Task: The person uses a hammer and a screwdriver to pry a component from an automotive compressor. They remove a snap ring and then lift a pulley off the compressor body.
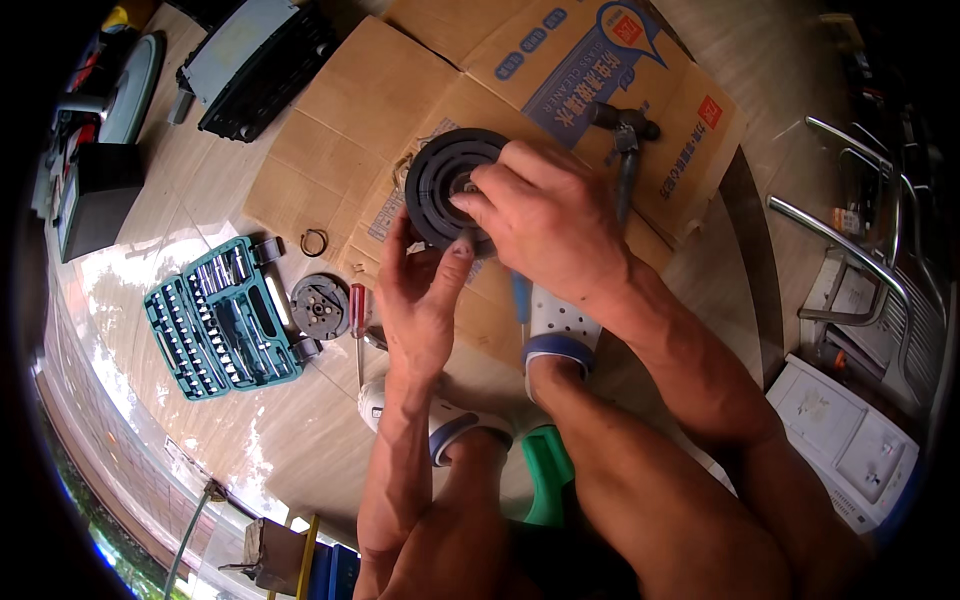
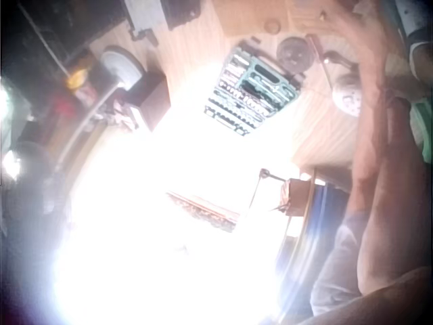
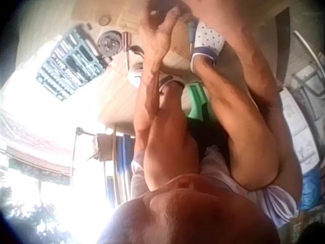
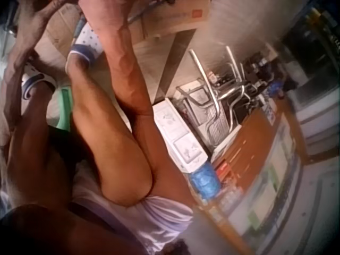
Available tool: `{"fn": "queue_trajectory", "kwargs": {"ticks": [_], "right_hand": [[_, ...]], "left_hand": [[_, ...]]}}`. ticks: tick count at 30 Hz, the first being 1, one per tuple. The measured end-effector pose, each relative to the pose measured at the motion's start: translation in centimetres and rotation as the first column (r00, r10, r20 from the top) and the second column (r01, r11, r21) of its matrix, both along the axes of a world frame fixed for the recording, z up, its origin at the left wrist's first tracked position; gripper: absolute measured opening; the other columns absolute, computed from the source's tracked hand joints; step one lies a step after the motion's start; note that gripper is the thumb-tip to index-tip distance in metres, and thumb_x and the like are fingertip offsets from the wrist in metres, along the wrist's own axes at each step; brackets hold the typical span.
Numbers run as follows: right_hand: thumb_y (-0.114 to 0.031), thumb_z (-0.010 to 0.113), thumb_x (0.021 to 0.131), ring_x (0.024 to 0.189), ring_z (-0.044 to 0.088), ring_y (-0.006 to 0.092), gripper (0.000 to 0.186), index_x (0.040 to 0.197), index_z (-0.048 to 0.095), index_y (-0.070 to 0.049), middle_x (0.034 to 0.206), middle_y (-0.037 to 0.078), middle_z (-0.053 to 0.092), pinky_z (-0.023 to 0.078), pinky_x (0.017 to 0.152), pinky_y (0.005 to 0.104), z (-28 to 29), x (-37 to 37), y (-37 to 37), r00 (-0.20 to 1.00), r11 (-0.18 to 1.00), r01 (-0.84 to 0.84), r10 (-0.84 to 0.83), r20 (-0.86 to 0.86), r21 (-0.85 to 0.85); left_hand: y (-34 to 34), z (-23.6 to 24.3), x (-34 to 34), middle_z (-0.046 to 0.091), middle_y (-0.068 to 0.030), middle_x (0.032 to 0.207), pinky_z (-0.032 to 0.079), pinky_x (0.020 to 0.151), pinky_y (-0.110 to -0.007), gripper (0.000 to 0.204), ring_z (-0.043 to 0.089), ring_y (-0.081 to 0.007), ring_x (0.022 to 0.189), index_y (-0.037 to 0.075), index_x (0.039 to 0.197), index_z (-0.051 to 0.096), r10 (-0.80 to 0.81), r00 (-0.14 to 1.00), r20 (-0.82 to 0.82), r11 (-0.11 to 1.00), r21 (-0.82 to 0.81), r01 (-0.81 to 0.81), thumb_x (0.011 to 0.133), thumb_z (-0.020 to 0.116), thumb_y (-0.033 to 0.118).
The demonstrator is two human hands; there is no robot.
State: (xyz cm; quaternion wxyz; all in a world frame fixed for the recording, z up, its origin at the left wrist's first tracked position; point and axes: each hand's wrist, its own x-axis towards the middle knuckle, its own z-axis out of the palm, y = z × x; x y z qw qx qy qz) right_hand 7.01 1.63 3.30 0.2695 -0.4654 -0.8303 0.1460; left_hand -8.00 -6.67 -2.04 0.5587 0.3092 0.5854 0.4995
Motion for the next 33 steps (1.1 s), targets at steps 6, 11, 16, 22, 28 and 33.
{"fn": "queue_trajectory", "kwargs": {"ticks": [6,11,16,22,28,33], "right_hand": [[-0.002,0.078,0.079,0.074,0.065,0.0288,0.018,0.096,0.072,-0.003,0.081,0.008,0.061,0.053,0.065,0.0386,-0.08,0.28,0.13,0.997,0.997,-0.074,0.074,-0.008,0.006],[0.004,0.076,0.074,0.078,0.066,0.0293,0.029,0.102,0.073,-0.002,0.087,0.009,0.064,0.054,0.068,0.0385,-0.12,0.46,0.24,0.994,0.994,-0.106,0.106,-0.023,-0.007],[0.006,0.074,0.070,0.082,0.067,0.0298,0.035,0.104,0.074,-0.002,0.091,0.009,0.065,0.056,0.071,0.0387,-0.08,0.47,0.14,0.994,0.994,-0.105,0.104,-0.019,-0.033],[0.005,0.075,0.071,0.086,0.068,0.0305,0.038,0.108,0.074,-0.002,0.095,0.010,0.067,0.056,0.073,0.0385,-0.01,0.68,0.07,0.995,0.992,-0.098,0.096,-0.029,-0.081],[-0.006,0.080,0.080,0.084,0.068,0.0293,0.020,0.098,0.072,-0.002,0.091,0.010,0.066,0.056,0.071,0.0385,0.59,-0.06,-0.17,0.998,0.983,0.036,-0.046,-0.050,-0.181],[-0.006,0.080,0.080,0.079,0.065,0.0280,0.015,0.090,0.070,-0.003,0.084,0.008,0.063,0.054,0.069,0.0387,0.40,-0.08,0.41,0.999,0.999,-0.048,0.048,0.024,-0.013]], "left_hand": [[-0.08,-0.33,0.10,0.060,-0.0171,0.126,0.058,0.086,-0.036,0.076,0.073,-0.0218,0.093,-0.008,0.149,0.041,0.001,1.000,-0.012,1.000,0.001,-0.001,0.090,0.081,0.018],[-0.13,-0.71,0.09,0.060,-0.0169,0.125,0.057,0.086,-0.036,0.076,0.073,-0.0218,0.093,-0.007,0.149,0.042,0.001,1.000,-0.023,1.000,0.029,0.000,0.090,0.082,0.019],[-0.07,-0.32,0.00,0.060,-0.0165,0.124,0.057,0.086,-0.036,0.076,0.073,-0.0214,0.093,-0.007,0.149,0.043,-0.007,0.999,-0.035,1.000,0.010,0.008,0.089,0.083,0.020],[-0.09,-0.64,0.11,0.060,-0.0167,0.124,0.058,0.085,-0.035,0.077,0.073,-0.0209,0.092,-0.007,0.149,0.042,0.005,1.000,-0.008,0.999,0.036,-0.005,0.089,0.083,0.021],[-0.18,-0.55,-0.07,0.060,-0.0176,0.125,0.058,0.084,-0.035,0.079,0.073,-0.0211,0.092,-0.007,0.149,0.042,-0.007,0.999,-0.033,1.000,0.007,0.007,0.089,0.083,0.021],[-0.09,-0.69,-0.04,0.059,-0.0182,0.125,0.058,0.084,-0.035,0.079,0.073,-0.0214,0.092,-0.008,0.149,0.042,-0.008,1.000,-0.028,1.000,0.025,0.009,0.088,0.084,0.021]]}}
